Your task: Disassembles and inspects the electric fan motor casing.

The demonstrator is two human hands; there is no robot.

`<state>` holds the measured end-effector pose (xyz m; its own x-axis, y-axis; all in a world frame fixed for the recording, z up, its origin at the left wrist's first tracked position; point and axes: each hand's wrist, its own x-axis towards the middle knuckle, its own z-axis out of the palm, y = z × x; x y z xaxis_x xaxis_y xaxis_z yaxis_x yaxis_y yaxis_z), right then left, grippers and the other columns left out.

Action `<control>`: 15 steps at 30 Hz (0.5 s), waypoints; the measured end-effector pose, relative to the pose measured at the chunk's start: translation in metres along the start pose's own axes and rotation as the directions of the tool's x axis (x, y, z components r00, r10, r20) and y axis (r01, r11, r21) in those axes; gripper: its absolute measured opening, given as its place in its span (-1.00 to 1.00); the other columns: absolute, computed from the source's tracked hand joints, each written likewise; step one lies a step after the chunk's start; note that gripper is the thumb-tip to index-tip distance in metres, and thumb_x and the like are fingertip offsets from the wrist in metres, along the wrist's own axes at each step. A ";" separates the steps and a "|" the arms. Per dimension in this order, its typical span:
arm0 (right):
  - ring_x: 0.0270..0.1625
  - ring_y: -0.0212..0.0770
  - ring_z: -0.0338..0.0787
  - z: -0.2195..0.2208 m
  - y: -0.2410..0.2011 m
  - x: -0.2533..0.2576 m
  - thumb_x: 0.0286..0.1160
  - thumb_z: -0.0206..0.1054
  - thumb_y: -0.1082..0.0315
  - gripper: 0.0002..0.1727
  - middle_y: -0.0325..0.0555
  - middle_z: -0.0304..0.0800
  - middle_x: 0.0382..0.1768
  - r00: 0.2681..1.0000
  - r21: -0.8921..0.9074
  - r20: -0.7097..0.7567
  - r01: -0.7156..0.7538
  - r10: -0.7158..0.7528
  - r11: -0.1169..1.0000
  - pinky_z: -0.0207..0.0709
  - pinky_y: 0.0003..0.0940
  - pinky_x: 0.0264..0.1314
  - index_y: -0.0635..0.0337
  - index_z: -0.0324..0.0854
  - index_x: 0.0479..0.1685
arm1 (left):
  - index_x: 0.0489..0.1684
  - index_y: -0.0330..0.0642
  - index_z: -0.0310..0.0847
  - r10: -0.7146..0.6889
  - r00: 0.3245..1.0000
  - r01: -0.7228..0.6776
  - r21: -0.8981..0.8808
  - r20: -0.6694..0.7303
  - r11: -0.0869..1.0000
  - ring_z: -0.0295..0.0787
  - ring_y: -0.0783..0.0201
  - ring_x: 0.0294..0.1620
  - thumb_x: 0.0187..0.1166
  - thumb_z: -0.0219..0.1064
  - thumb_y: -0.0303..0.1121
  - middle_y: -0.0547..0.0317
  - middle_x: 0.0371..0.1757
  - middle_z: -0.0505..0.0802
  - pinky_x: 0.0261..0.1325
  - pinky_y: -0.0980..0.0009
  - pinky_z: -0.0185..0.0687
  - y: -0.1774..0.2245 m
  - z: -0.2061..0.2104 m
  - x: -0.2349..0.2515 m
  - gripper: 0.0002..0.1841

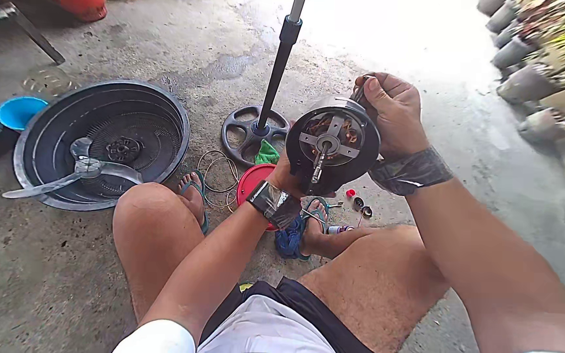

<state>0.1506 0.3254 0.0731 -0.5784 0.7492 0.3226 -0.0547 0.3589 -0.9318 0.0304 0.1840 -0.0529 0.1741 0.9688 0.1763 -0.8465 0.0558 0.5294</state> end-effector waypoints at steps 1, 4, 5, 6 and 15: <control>-0.28 -0.52 0.77 -0.003 0.000 -0.002 0.78 0.18 0.27 -0.83 -0.48 0.78 -0.33 1.000 -0.042 -0.009 -0.007 0.007 0.999 0.73 -0.53 -0.12 0.04 0.69 -0.02 | 0.08 0.11 0.72 -0.073 0.997 0.071 -0.164 -0.006 0.984 0.85 0.07 0.03 0.39 -0.14 0.66 0.06 -0.04 0.89 -0.01 -0.04 0.81 0.000 0.010 0.003 -0.13; -0.20 -0.51 0.78 -0.013 0.004 -0.006 0.74 0.18 0.31 -0.71 -0.50 0.77 -0.25 0.998 -0.112 -0.016 0.055 -0.058 0.992 0.74 -0.49 0.01 0.14 0.58 0.31 | -0.17 0.24 0.77 -0.095 0.990 0.062 -0.292 -0.101 0.954 0.86 0.24 -0.22 0.26 -0.13 0.74 0.22 -0.26 0.88 -0.24 0.13 0.81 -0.004 0.032 0.004 -0.15; -0.17 -0.49 0.79 -0.017 0.006 -0.006 0.72 0.20 0.33 -0.62 -0.49 0.76 -0.20 0.996 -0.125 -0.002 0.091 -0.091 0.988 0.74 -0.45 0.05 0.18 0.46 0.46 | -0.25 0.25 0.74 -0.083 0.986 0.040 -0.277 -0.145 0.960 0.83 0.35 -0.34 0.36 -0.15 0.68 0.30 -0.36 0.85 -0.38 0.29 0.77 -0.005 0.036 0.003 -0.21; -0.14 -0.48 0.81 -0.021 0.008 -0.008 0.69 0.23 0.36 -0.58 -0.48 0.79 -0.15 0.992 -0.142 0.006 0.128 -0.128 0.982 0.76 -0.42 0.08 0.19 0.40 0.49 | -0.32 0.22 0.74 -0.064 0.982 0.011 -0.281 -0.180 0.960 0.80 0.41 -0.44 0.44 -0.15 0.62 0.33 -0.44 0.83 -0.48 0.38 0.73 -0.006 0.039 0.001 -0.25; 0.21 -0.17 0.85 -0.029 0.013 -0.019 0.63 0.33 0.41 -0.64 -0.08 0.81 0.18 0.930 -0.301 0.026 0.358 -0.367 0.884 0.74 -0.17 0.35 0.27 0.33 0.28 | -0.33 0.06 0.69 0.207 0.949 -0.262 -0.230 -0.238 0.937 0.75 0.56 -0.48 0.85 -0.17 0.12 0.36 -0.50 0.79 -0.43 0.58 0.68 -0.016 0.023 0.003 -0.45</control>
<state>0.1842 0.3320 0.0601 -0.5387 0.5504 0.6379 -0.0107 0.7526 -0.6584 0.0560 0.1802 -0.0415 -0.1298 0.9883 0.0799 -0.9548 -0.1463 0.2589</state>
